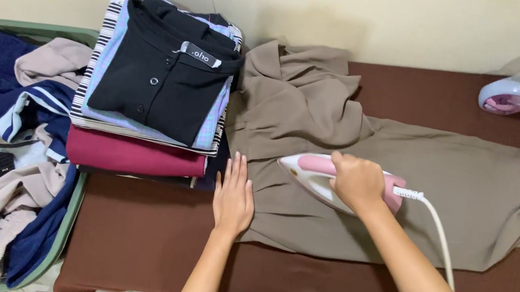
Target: Ironing a pair of tan trousers on a flat surface using a hand iron and spray bottle.
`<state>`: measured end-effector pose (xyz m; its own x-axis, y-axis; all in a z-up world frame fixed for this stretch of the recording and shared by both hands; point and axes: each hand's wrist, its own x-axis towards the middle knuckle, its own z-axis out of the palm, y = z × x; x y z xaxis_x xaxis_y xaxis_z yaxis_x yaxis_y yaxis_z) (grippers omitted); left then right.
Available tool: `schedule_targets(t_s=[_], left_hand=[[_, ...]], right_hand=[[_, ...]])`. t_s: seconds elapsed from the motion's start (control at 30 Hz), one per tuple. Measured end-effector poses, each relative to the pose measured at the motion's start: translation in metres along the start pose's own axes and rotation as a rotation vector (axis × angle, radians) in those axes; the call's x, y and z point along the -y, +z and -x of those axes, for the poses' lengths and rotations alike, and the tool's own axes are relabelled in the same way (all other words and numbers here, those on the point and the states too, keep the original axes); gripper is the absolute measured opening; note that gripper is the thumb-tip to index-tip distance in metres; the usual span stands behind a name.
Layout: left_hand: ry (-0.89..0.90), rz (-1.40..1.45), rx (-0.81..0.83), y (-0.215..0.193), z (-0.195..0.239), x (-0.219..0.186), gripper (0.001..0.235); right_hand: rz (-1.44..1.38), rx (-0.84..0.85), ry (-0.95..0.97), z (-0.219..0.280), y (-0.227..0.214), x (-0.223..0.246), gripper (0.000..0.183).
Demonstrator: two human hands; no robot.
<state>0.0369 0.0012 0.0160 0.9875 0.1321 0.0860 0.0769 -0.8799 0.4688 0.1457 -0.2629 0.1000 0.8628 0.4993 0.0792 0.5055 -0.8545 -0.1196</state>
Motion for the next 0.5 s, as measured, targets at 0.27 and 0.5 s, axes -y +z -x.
schedule_targets(t_s=[0.27,0.5], left_hand=[[0.022,0.043,-0.062,0.002,0.000,0.001,0.059],[0.049,0.033,-0.085,0.000,-0.002,-0.002,0.061]], right_hand=[[-0.062,0.008,-0.069,0.000,0.006,0.019,0.034],[-0.064,-0.046,-0.054,0.010,0.035,0.027,0.028]])
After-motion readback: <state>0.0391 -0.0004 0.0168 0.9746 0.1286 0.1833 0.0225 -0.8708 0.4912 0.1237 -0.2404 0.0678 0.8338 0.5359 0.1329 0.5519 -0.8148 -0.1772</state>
